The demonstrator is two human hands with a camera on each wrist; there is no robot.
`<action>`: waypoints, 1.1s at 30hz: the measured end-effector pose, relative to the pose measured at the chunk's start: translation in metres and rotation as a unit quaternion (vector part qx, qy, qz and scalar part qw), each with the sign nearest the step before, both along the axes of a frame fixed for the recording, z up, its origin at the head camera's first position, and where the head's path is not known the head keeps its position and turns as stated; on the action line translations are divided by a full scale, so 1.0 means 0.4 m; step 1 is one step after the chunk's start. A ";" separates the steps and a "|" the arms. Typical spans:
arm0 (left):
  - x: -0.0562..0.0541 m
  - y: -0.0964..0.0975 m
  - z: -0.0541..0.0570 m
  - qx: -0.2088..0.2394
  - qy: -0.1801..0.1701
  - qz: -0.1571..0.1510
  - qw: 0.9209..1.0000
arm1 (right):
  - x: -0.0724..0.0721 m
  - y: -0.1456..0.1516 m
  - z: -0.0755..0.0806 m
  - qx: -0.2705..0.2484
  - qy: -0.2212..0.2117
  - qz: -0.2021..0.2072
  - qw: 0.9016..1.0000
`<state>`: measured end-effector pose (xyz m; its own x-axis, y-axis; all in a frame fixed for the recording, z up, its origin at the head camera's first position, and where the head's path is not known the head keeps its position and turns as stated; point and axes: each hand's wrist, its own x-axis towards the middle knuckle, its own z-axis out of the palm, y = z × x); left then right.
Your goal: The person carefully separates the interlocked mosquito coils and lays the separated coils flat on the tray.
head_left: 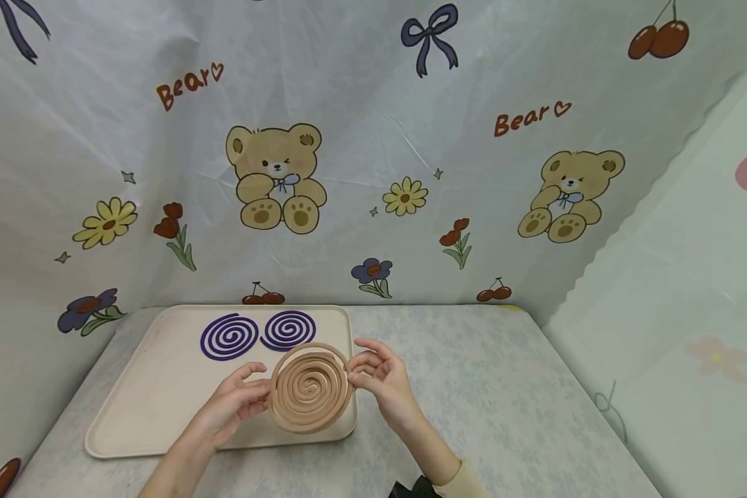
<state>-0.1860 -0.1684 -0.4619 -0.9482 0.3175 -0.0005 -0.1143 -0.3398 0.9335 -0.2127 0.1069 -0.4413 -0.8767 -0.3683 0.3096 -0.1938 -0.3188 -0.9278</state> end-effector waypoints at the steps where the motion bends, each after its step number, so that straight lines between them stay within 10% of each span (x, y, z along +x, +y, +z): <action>1: 0.002 0.004 0.003 -0.011 0.010 0.020 1.000 | 0.000 0.000 0.001 0.004 -0.010 -0.004 1.000; 7: 0.015 0.032 0.034 -0.076 0.094 0.178 0.977 | -0.002 -0.007 0.009 0.016 -0.112 -0.027 0.993; 14: 0.026 0.058 0.049 -0.083 0.138 0.252 0.954 | 0.006 -0.006 0.022 0.084 -0.101 -0.044 0.990; 19: 0.030 0.064 0.048 -0.106 0.162 0.270 0.943 | 0.003 -0.004 0.025 0.112 -0.095 -0.037 0.988; 25: 0.024 0.051 0.041 -0.119 0.110 0.265 0.951 | 0.013 -0.008 0.015 0.146 -0.017 -0.015 0.989; 33: 0.018 0.049 0.027 -0.051 0.137 0.250 0.957 | 0.013 -0.005 0.011 0.116 -0.071 0.026 0.990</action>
